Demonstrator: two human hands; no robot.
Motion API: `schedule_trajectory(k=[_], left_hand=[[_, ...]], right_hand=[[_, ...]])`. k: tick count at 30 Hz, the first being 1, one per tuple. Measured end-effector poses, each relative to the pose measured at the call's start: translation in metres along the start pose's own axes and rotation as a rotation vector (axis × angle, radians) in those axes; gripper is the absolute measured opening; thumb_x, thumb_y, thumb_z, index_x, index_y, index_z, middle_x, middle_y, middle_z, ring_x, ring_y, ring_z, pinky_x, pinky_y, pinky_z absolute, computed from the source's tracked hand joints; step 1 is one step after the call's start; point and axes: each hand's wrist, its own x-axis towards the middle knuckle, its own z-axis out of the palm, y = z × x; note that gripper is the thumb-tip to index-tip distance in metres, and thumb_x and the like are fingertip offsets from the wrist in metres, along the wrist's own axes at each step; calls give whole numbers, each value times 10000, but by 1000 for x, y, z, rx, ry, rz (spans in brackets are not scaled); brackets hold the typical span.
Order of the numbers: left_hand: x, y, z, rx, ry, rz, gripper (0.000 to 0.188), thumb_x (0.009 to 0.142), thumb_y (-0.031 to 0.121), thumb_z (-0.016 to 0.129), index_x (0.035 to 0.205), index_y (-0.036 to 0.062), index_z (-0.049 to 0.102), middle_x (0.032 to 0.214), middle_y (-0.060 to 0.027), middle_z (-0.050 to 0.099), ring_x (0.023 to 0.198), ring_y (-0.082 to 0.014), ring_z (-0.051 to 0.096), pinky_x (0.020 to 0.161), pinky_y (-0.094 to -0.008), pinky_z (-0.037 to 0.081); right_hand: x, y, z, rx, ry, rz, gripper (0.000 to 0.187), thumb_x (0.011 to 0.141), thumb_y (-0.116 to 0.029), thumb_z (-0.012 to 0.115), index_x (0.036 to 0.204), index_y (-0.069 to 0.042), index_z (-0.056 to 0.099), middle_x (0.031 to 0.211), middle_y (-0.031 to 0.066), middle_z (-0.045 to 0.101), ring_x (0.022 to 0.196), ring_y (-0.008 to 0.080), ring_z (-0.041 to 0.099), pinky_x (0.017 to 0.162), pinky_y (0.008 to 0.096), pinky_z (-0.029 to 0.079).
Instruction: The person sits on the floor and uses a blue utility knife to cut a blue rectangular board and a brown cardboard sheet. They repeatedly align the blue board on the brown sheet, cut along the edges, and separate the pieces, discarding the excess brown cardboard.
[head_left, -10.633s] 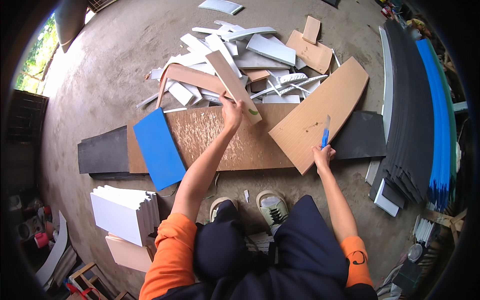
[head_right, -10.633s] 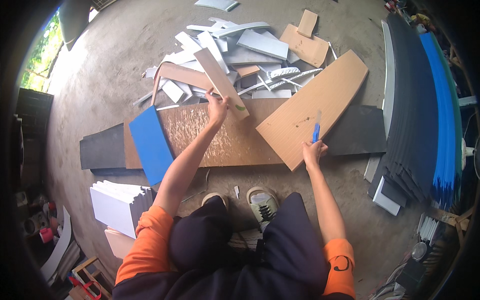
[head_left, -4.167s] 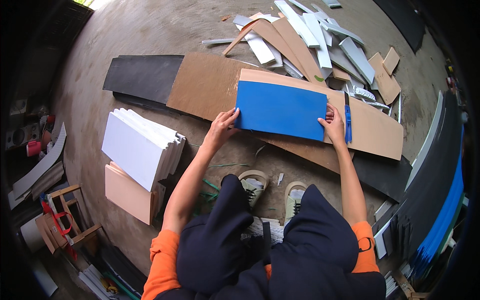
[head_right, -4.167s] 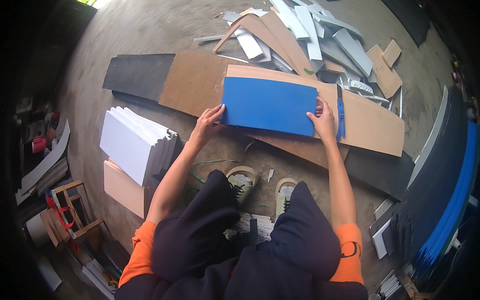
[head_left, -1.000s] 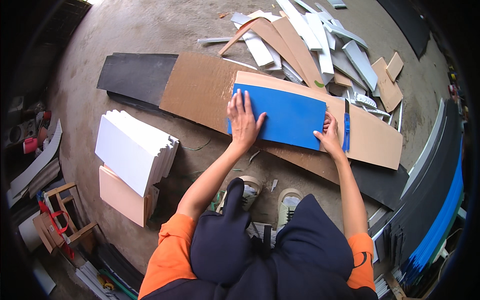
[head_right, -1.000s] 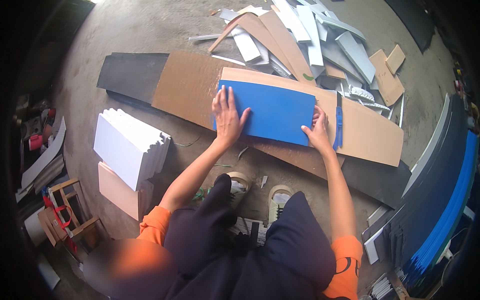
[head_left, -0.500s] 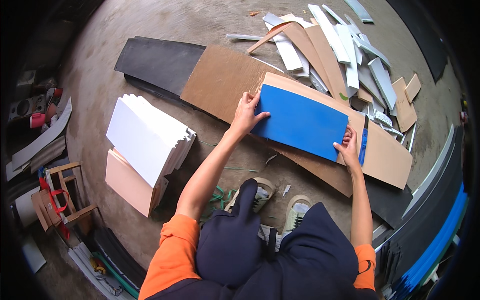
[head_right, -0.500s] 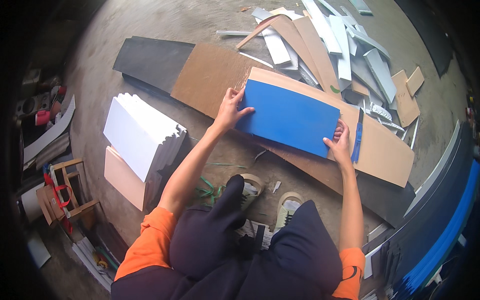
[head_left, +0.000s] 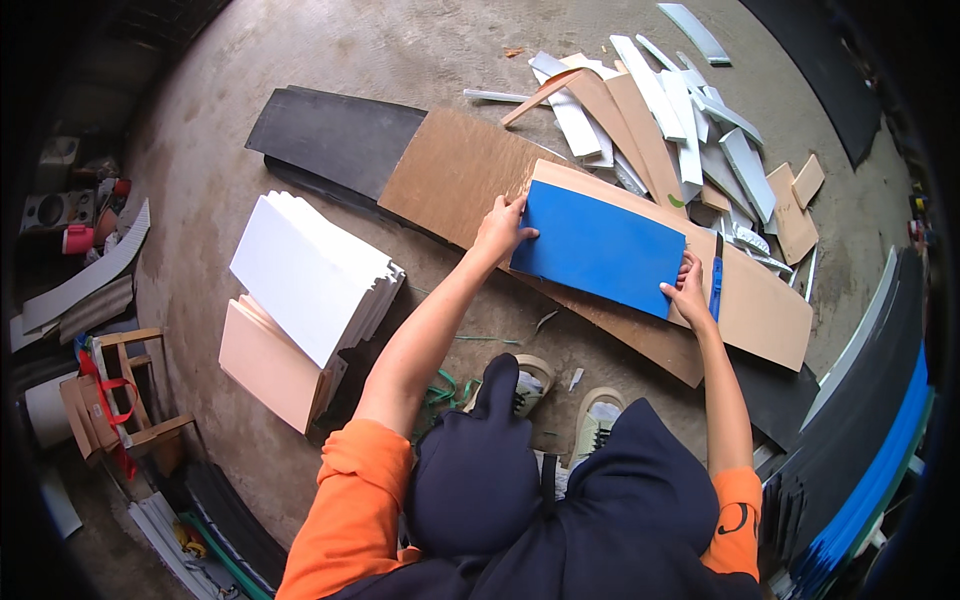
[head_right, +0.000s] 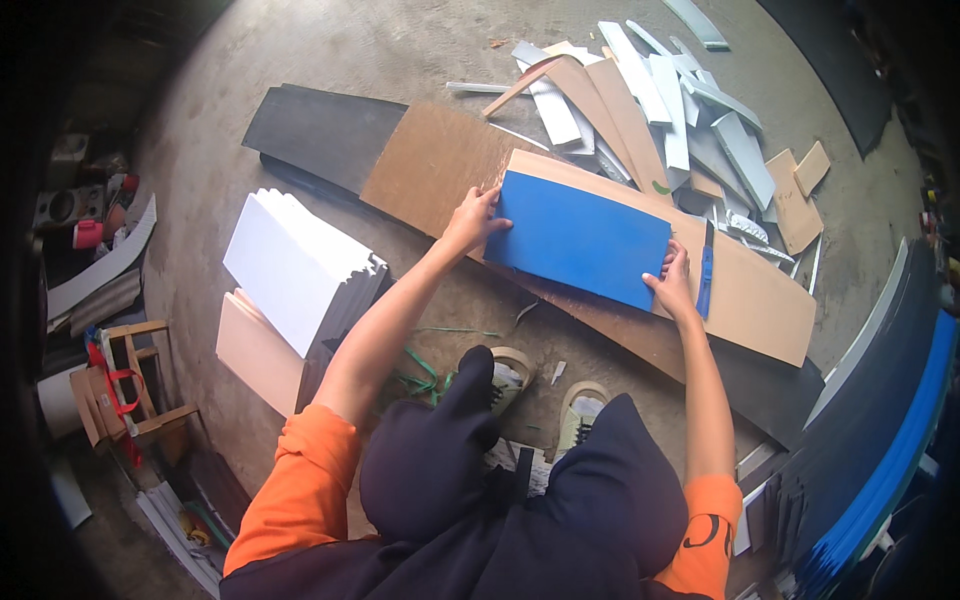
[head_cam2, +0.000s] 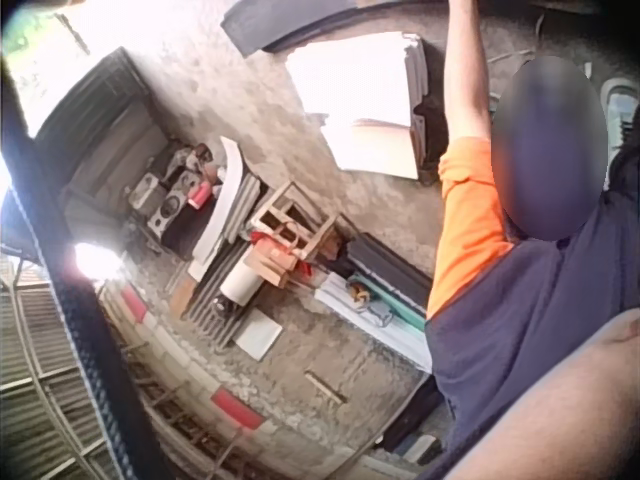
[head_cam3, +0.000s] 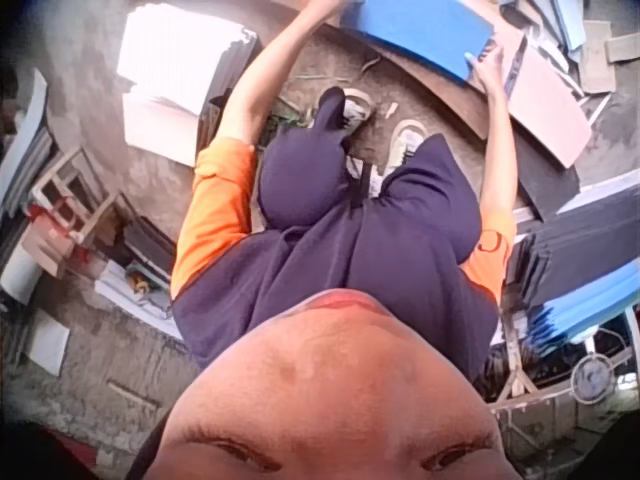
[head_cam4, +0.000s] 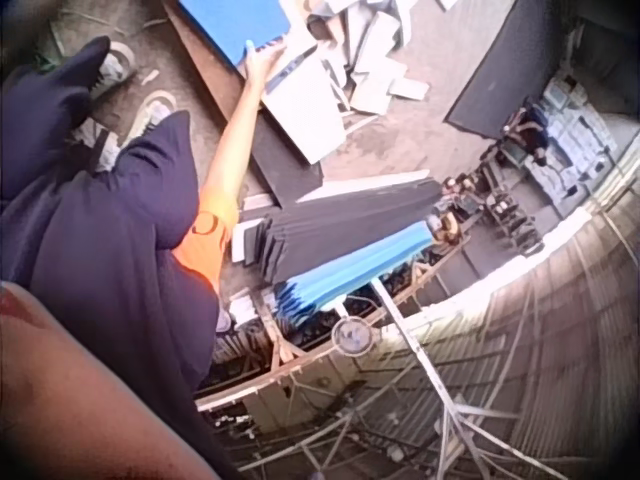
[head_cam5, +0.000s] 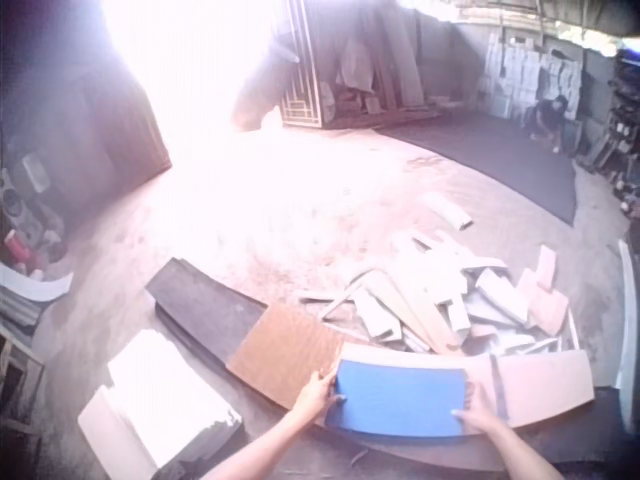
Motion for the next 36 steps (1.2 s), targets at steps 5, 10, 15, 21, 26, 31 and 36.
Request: schedule_trajectory(k=[5,10,15,21,26,31,36], left_hand=[[-17,-11,18,-88,155,-10,647,717,221,696,1248,41,375,1052,-196,488,973,-345,519,840,-399,431],[-60,1,1,16,291,-12,626,764,299,651,1260,42,368,1150,-224,423,1054,-354,435,915,-407,367],[-64,34,-17,214,66,81,591,749,333,658,1213,46,430,1167,-231,391,1099,-385,377,914,-437,373],[-68,72,-15,360,-9,341,504,711,394,667,1115,118,547,1129,-182,470,1098,-372,386,889,-464,393],[-86,95,22,280,-56,417,492,696,355,684,1112,129,549,1147,-144,452,1137,-338,361,914,-480,366],[-76,93,50,301,-2,513,603,692,308,687,1201,93,444,1267,-148,355,1237,-343,262,981,-546,252],[-49,106,76,335,17,593,657,743,285,647,1279,66,336,1344,-141,266,1295,-323,183,1011,-577,169]], right_hand=[[-15,-3,6,-329,120,106,831,673,-170,721,1304,-71,189,1211,254,293,1142,364,356,970,401,327],[-64,-32,-43,-462,102,40,628,747,-276,650,1247,-63,336,1254,288,268,1151,430,325,975,458,288],[-132,-59,-123,-790,-66,156,467,759,-273,636,1127,-28,485,1134,221,492,1112,345,437,950,423,337],[-204,-95,-159,-903,-49,101,384,769,-202,632,1074,-1,513,1066,209,559,1036,329,518,875,387,417],[-193,-77,-161,-929,-75,126,355,776,-210,610,1054,-2,536,1053,203,572,1017,328,534,859,391,428],[-131,-57,-164,-838,-51,293,351,780,-208,578,1067,-11,535,1052,204,574,1023,325,535,863,398,430],[-76,-23,-85,-694,288,108,465,809,-255,554,1194,-43,403,1147,207,441,1079,356,452,850,453,428]])
